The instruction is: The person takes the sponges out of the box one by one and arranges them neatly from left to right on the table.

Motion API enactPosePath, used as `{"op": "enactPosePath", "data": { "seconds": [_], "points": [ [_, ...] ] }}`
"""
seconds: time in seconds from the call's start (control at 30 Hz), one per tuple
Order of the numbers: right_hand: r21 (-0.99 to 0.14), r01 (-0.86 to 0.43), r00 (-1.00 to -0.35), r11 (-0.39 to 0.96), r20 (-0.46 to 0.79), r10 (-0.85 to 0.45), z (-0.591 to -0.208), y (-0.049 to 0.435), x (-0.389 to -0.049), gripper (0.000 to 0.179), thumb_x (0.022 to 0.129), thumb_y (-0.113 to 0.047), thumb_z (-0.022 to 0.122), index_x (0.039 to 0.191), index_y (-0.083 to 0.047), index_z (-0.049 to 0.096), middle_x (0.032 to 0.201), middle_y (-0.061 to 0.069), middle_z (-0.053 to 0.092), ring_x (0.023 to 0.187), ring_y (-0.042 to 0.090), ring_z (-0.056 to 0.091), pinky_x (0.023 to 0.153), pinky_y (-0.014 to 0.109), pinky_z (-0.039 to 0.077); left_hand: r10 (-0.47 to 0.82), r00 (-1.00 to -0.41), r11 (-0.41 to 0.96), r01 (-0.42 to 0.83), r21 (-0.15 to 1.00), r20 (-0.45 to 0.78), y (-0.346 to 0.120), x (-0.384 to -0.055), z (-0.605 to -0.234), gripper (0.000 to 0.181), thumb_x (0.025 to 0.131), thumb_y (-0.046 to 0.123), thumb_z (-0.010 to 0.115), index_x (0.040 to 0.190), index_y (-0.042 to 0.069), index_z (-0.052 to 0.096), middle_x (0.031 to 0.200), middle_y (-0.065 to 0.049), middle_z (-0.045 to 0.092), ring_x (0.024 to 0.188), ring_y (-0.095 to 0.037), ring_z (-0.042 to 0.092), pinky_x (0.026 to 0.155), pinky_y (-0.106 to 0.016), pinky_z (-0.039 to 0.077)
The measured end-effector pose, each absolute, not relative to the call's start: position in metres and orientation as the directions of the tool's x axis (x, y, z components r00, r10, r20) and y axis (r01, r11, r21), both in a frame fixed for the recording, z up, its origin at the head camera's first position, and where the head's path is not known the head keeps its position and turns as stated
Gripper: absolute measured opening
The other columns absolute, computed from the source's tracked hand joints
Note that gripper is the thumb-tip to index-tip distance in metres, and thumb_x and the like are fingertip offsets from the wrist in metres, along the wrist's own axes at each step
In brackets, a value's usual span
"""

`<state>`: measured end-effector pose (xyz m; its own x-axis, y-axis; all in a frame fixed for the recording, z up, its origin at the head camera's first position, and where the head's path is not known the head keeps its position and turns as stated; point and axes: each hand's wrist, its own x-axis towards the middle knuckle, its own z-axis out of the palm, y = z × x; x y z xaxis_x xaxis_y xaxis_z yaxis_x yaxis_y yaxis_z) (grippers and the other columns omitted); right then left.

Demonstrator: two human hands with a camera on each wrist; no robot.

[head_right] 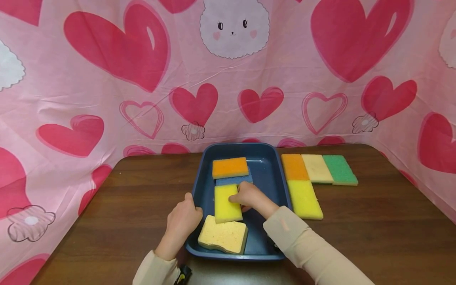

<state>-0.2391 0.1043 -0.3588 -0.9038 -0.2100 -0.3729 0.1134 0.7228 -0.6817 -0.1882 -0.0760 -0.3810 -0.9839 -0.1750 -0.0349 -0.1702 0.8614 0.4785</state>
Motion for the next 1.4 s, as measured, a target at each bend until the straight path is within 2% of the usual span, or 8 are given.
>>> {"op": "enactPosePath", "data": {
  "seconds": [0.13,0.23,0.6,0.83,1.13,1.4],
  "points": [
    [-0.687,0.111,-0.905,0.718,-0.368,-0.213,-0.36,0.105,-0.239,0.025,0.088,-0.017,0.066,0.095,0.007,0.06,0.086,0.016,0.063,0.07,0.019,0.064,0.066,0.033,0.057,-0.178,-0.983,0.861,-0.177,0.477,-0.043,-0.075,-0.189,-0.381,0.029,0.083,0.01,0.055,0.108,-0.003,0.05,0.061,-0.011,0.05,0.052,-0.022,0.046,0.049,-0.035,0.035],
    [-0.694,0.101,-0.904,0.713,-0.363,-0.225,-0.36,0.106,-0.239,0.024,0.088,-0.017,0.066,0.092,0.007,0.064,0.084,0.015,0.066,0.068,0.018,0.064,0.066,0.033,0.057,-0.18,-0.982,0.86,-0.181,0.476,-0.048,-0.075,-0.189,-0.381,0.03,0.083,0.011,0.055,0.109,-0.003,0.049,0.061,-0.011,0.05,0.052,-0.022,0.046,0.049,-0.035,0.036],
    [-0.702,0.108,-0.909,0.704,-0.356,-0.216,-0.357,0.104,-0.238,0.031,0.086,-0.018,0.068,0.104,0.008,0.064,0.09,0.014,0.068,0.069,0.016,0.064,0.07,0.033,0.057,-0.18,-0.983,0.858,-0.18,0.481,-0.047,-0.075,-0.188,-0.381,0.028,0.083,0.01,0.055,0.108,-0.003,0.05,0.06,-0.01,0.049,0.051,-0.021,0.045,0.048,-0.034,0.033],
    [-0.722,0.151,-0.905,0.675,-0.376,-0.2,-0.354,0.103,-0.237,0.049,0.087,-0.017,0.068,0.121,0.011,0.047,0.102,0.02,0.062,0.076,0.02,0.065,0.074,0.036,0.057,-0.182,-0.983,0.856,-0.173,0.488,-0.031,-0.075,-0.188,-0.382,0.025,0.083,0.01,0.055,0.105,-0.002,0.05,0.058,-0.009,0.047,0.05,-0.02,0.043,0.047,-0.032,0.031],
    [-0.748,0.155,-0.904,0.645,-0.371,-0.212,-0.35,0.105,-0.236,0.054,0.086,-0.016,0.068,0.125,0.01,0.041,0.102,0.02,0.06,0.078,0.022,0.064,0.075,0.038,0.057,-0.179,-0.984,0.86,-0.169,0.482,-0.025,-0.075,-0.188,-0.382,0.023,0.082,0.009,0.055,0.103,-0.002,0.05,0.058,-0.009,0.047,0.05,-0.021,0.043,0.047,-0.033,0.032],
    [-0.775,0.149,-0.909,0.614,-0.352,-0.223,-0.347,0.109,-0.236,0.055,0.087,-0.017,0.066,0.127,0.01,0.038,0.099,0.02,0.06,0.076,0.021,0.065,0.074,0.037,0.057,-0.181,-0.983,0.859,-0.172,0.482,-0.029,-0.075,-0.188,-0.382,0.027,0.083,0.01,0.055,0.107,-0.002,0.05,0.058,-0.009,0.047,0.05,-0.021,0.043,0.047,-0.033,0.032]
  ]
}}
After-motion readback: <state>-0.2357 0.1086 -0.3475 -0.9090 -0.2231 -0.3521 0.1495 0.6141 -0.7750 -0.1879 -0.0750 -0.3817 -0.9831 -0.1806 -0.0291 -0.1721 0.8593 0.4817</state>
